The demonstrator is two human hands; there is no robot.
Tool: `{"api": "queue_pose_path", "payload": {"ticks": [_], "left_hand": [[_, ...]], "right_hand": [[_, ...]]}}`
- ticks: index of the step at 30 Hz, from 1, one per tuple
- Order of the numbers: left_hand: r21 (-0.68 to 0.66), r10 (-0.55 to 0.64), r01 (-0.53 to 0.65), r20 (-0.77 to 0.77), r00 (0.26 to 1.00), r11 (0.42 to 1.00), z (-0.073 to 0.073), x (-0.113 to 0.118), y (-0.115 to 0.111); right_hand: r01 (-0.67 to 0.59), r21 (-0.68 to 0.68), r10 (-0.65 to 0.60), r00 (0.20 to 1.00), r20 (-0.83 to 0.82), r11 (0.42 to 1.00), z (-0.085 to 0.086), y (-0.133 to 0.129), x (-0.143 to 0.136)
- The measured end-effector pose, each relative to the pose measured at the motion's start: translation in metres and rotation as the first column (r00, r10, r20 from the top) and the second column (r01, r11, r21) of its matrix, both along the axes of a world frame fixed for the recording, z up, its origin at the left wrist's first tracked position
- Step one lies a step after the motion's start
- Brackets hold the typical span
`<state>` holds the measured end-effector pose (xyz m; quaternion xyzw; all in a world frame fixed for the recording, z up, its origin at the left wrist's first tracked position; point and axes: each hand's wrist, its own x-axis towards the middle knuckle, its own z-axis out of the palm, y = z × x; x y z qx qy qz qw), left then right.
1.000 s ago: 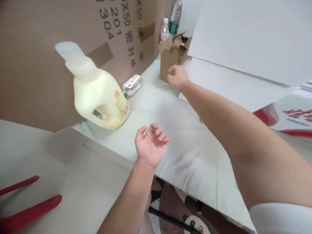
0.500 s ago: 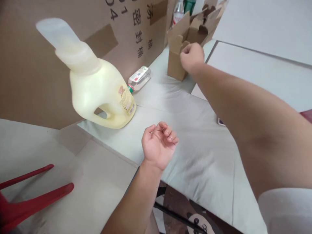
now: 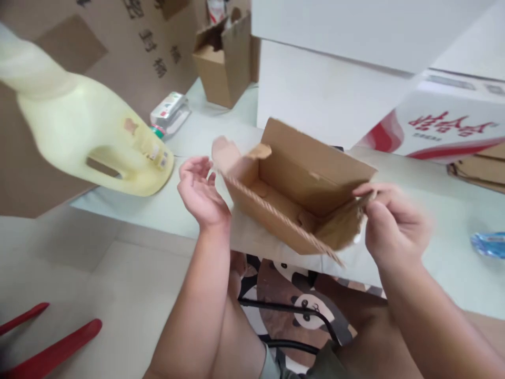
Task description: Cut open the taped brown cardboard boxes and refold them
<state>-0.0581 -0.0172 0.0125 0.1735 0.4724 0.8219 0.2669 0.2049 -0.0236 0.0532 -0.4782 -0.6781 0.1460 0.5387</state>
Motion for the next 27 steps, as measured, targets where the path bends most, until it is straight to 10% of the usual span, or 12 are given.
{"api": "queue_pose_path", "payload": {"ticks": [6, 17, 27], "left_hand": [[0.102, -0.420, 0.454, -0.242, 0.875, 0.885, -0.008, 0.060, -0.003], [0.131, -0.354, 0.462, -0.472, 0.807, 0.877, -0.012, 0.105, -0.001], [0.008, -0.227, 0.318, -0.684, 0.693, 0.948, -0.035, 0.101, 0.005]], "right_hand": [[0.158, 0.022, -0.153, 0.975, -0.160, 0.987, -0.047, -0.027, 0.055], [-0.134, -0.224, 0.052, 0.939, -0.340, 0.965, -0.058, -0.029, 0.084], [-0.248, -0.093, 0.218, 0.943, -0.252, 0.964, -0.069, -0.033, 0.103]]}}
